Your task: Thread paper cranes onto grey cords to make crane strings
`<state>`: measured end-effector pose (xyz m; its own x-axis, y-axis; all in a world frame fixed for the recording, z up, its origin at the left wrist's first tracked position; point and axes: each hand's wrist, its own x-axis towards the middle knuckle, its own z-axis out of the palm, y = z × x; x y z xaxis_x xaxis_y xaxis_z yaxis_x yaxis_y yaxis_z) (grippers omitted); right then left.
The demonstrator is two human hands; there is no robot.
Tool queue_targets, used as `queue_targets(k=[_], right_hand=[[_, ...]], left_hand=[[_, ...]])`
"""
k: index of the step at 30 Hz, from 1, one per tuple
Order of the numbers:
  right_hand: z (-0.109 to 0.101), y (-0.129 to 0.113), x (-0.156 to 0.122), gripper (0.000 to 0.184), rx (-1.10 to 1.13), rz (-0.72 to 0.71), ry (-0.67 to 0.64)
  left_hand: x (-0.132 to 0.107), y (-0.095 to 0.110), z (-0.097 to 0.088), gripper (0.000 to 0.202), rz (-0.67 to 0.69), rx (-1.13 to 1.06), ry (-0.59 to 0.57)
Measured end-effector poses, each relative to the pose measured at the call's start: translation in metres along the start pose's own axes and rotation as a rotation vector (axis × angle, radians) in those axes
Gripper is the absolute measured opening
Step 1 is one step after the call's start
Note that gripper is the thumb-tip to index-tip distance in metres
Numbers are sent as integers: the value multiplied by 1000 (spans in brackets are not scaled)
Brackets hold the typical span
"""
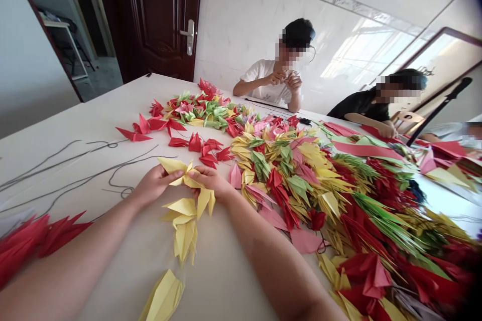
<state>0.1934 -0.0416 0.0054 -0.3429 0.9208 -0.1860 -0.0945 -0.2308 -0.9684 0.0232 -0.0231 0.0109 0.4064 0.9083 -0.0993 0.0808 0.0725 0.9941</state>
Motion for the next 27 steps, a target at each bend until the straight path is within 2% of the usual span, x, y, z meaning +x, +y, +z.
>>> queue_targets(k=[6, 12, 21, 27], right_hand=[[-1, 1, 1, 32, 19, 31, 25], [-1, 1, 1, 34, 52, -15, 31], [-4, 5, 4, 35, 62, -25, 61], [-2, 2, 2, 38, 91, -16, 64]], left_hand=[[0, 1, 1, 46, 18, -29, -36], [3, -6, -2, 39, 5, 48, 37], [5, -8, -2, 36, 42, 94, 60], [5, -9, -4, 38, 40, 120, 21]])
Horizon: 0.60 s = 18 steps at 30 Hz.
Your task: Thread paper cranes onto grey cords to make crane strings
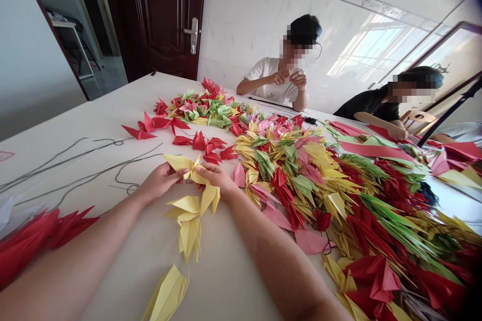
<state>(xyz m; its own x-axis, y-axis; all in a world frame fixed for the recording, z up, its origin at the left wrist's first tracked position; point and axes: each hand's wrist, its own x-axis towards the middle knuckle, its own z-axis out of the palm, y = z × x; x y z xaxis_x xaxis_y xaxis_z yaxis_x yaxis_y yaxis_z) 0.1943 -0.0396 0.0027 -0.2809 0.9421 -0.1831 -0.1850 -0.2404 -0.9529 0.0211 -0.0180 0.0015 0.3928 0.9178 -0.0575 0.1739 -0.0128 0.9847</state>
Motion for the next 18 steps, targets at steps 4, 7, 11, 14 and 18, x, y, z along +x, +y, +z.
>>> queue_targets(k=[4, 7, 11, 14, 18], right_hand=[[2, -1, -1, 36, 5, 0, 6], [2, -2, -1, 34, -3, -1, 6], [3, -3, -2, 35, -21, -9, -2], [3, -3, -3, 34, -24, -10, -1], [2, -3, -2, 34, -39, 2, -13]], left_hand=[[0, 1, -1, 43, 13, 3, 6], [-1, 4, -1, 47, 24, -3, 9], [-3, 6, 0, 50, 37, -22, -17], [-3, 7, 0, 51, 29, -24, -43], [-2, 3, -1, 48, 32, 0, -54]])
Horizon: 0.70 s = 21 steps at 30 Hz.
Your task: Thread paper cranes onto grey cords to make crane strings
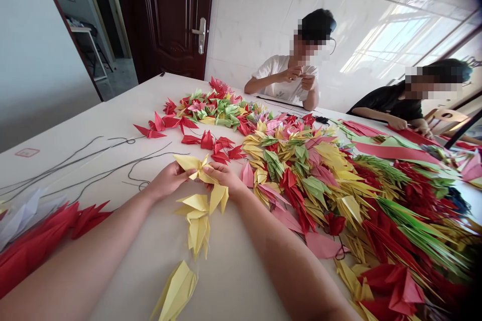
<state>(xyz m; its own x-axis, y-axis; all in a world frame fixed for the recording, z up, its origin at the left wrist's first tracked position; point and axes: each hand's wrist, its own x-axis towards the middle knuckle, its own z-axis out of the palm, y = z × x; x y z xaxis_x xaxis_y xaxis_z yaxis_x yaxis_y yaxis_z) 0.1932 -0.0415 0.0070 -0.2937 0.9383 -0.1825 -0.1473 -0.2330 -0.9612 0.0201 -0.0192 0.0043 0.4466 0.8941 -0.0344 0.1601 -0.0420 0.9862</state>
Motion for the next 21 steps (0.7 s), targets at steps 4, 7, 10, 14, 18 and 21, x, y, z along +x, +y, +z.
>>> queue_targets(k=[4, 7, 10, 14, 18, 21], right_hand=[[-1, 0, 0, 35, -23, 6, -3], [-1, 1, 0, 36, -54, -15, -29], [-2, 3, 0, 34, -87, -45, -72], [-5, 5, 0, 33, -162, -47, -109], [-6, 7, 2, 34, -180, -39, -114], [-5, 7, 2, 35, -209, -22, -99]], left_hand=[[3, -7, -1, 43, 17, 7, 72], [3, -5, 0, 43, 9, -46, 76], [1, 0, 2, 44, -1, -86, 21], [-1, 2, 3, 43, 16, -112, 1], [0, -1, 2, 42, 15, -136, 2], [0, -2, 2, 42, 28, -122, 1]])
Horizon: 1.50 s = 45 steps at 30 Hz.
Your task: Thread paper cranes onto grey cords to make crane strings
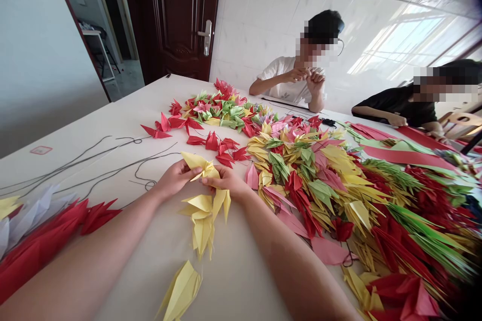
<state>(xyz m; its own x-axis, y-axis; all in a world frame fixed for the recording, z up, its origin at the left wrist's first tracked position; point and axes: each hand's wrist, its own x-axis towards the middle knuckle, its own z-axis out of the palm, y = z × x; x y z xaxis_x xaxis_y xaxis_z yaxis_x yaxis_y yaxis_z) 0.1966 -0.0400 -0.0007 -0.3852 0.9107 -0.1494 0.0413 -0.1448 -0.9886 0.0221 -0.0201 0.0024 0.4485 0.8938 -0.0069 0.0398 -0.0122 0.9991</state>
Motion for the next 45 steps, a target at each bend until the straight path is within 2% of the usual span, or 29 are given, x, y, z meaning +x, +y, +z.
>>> queue_targets(k=[7, 11, 21, 27, 34, 38, 45], right_hand=[[1, -4, -1, 33, -24, 24, -1], [-1, -5, -2, 34, 25, 24, -24], [-3, -6, -3, 30, 50, 20, -68], [0, -7, -4, 33, 50, 31, -15], [-2, -4, -3, 34, 38, 27, -46], [-3, -2, -2, 32, 10, 15, -51], [-3, -2, -2, 27, 1, 13, -58]], left_hand=[[0, 0, 0, 45, 6, 26, 27], [-2, 1, 0, 40, 0, -2, 47], [-2, 0, -1, 39, 19, 26, 32], [-2, 1, 0, 46, -6, -30, 35], [-2, 0, -2, 37, 20, 50, 28], [0, -3, -3, 32, 14, 70, 64], [2, -6, -4, 26, -8, -18, 69]])
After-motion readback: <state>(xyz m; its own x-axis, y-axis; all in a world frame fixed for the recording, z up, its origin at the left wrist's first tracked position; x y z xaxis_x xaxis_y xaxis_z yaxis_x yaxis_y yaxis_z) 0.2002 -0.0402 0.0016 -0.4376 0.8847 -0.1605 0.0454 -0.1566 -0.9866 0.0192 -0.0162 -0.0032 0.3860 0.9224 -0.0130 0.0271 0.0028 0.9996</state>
